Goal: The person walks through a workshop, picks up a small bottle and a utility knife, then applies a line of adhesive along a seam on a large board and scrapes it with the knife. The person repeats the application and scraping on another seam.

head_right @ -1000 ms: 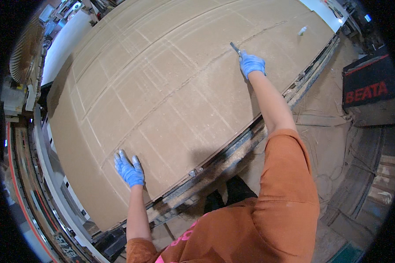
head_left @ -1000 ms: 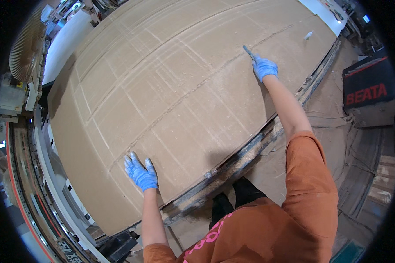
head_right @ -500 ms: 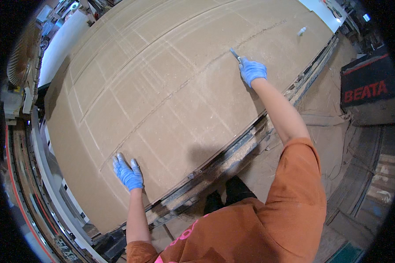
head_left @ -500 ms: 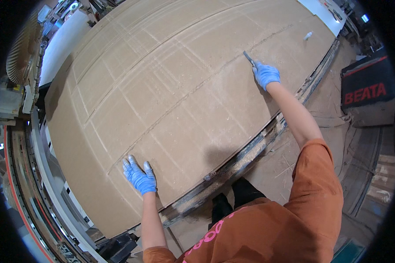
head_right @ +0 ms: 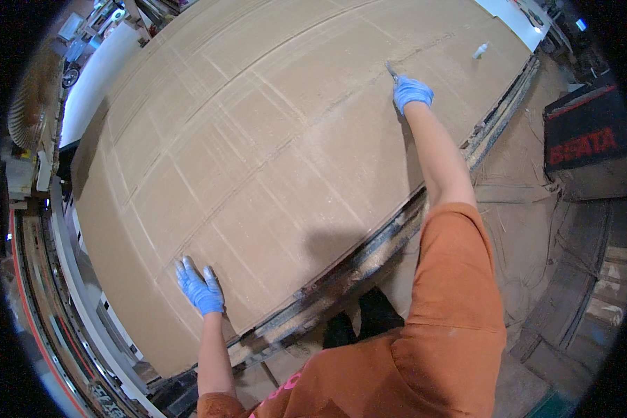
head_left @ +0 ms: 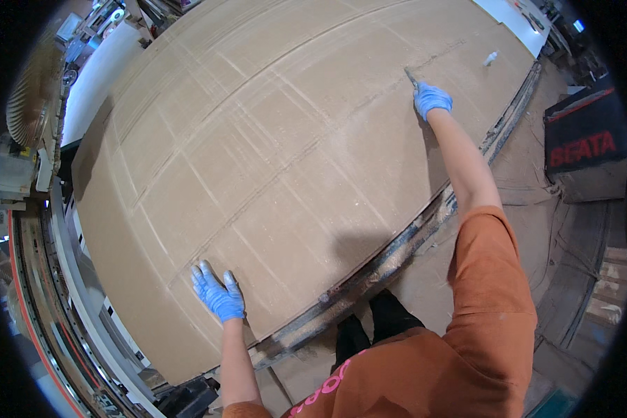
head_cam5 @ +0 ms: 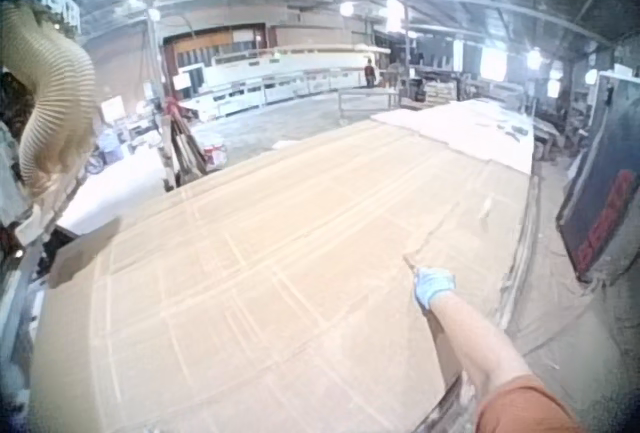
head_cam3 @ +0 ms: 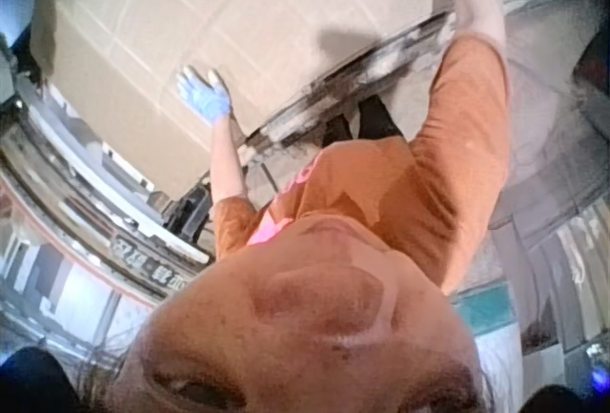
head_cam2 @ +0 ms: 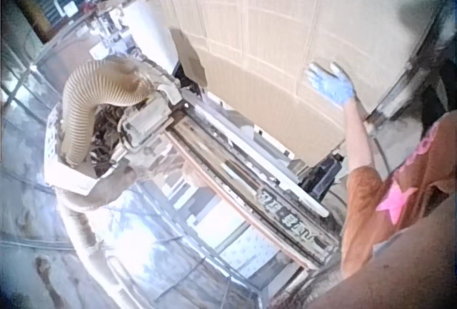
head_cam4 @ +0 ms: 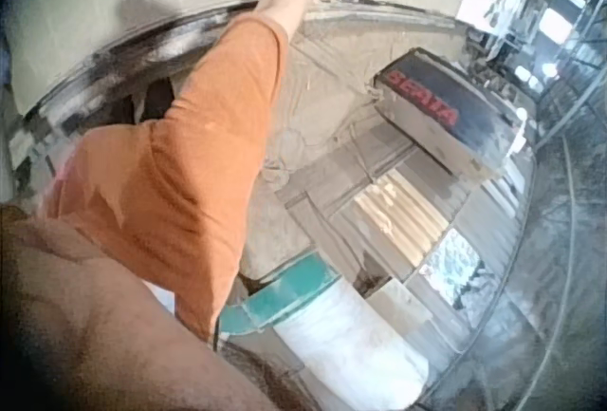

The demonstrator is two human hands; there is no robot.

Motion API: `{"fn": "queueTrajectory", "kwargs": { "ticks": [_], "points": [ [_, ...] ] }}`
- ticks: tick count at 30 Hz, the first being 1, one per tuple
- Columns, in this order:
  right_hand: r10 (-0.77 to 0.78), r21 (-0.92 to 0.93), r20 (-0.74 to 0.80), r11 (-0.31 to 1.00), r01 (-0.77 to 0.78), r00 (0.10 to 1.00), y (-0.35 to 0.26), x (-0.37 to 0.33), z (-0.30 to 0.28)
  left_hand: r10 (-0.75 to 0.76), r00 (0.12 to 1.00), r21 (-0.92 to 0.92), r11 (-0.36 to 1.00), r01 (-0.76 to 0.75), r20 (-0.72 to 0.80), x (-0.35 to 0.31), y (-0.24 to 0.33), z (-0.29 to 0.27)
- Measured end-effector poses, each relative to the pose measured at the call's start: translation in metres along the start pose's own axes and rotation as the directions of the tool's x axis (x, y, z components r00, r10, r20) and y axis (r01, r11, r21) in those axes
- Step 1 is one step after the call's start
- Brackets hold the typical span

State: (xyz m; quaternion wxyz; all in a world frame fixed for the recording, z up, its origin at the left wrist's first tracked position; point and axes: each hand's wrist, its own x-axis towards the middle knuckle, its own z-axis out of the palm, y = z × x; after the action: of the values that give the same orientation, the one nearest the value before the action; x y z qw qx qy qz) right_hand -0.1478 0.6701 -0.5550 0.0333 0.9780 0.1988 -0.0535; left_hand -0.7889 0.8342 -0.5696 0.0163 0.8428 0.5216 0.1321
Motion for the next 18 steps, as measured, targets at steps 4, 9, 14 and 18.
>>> {"fn": "queueTrajectory", "kwargs": {
  "ticks": [4,9,14,18],
  "points": [
    [-0.186,-0.193,0.024,0.963,0.187,0.982,-0.012,-0.032,0.002,0.004,1.0,0.039,0.999,-0.004,0.004,-0.008,-0.009,0.003],
    [-0.088,-0.041,-0.021,0.995,0.087,0.996,0.002,-0.009,-0.005,-0.008,1.0,0.013,1.0,0.008,0.025,-0.01,-0.004,0.002],
    [-0.006,-0.001,0.013,1.0,0.006,1.0,0.001,-0.016,-0.005,-0.01,1.0,0.0,1.0,0.01,0.019,-0.01,-0.007,-0.002],
    [-0.037,0.158,-0.051,0.986,0.044,0.998,0.018,-0.024,0.011,0.001,1.0,0.001,1.0,-0.001,0.006,-0.01,-0.006,-0.001]
  ]
}}
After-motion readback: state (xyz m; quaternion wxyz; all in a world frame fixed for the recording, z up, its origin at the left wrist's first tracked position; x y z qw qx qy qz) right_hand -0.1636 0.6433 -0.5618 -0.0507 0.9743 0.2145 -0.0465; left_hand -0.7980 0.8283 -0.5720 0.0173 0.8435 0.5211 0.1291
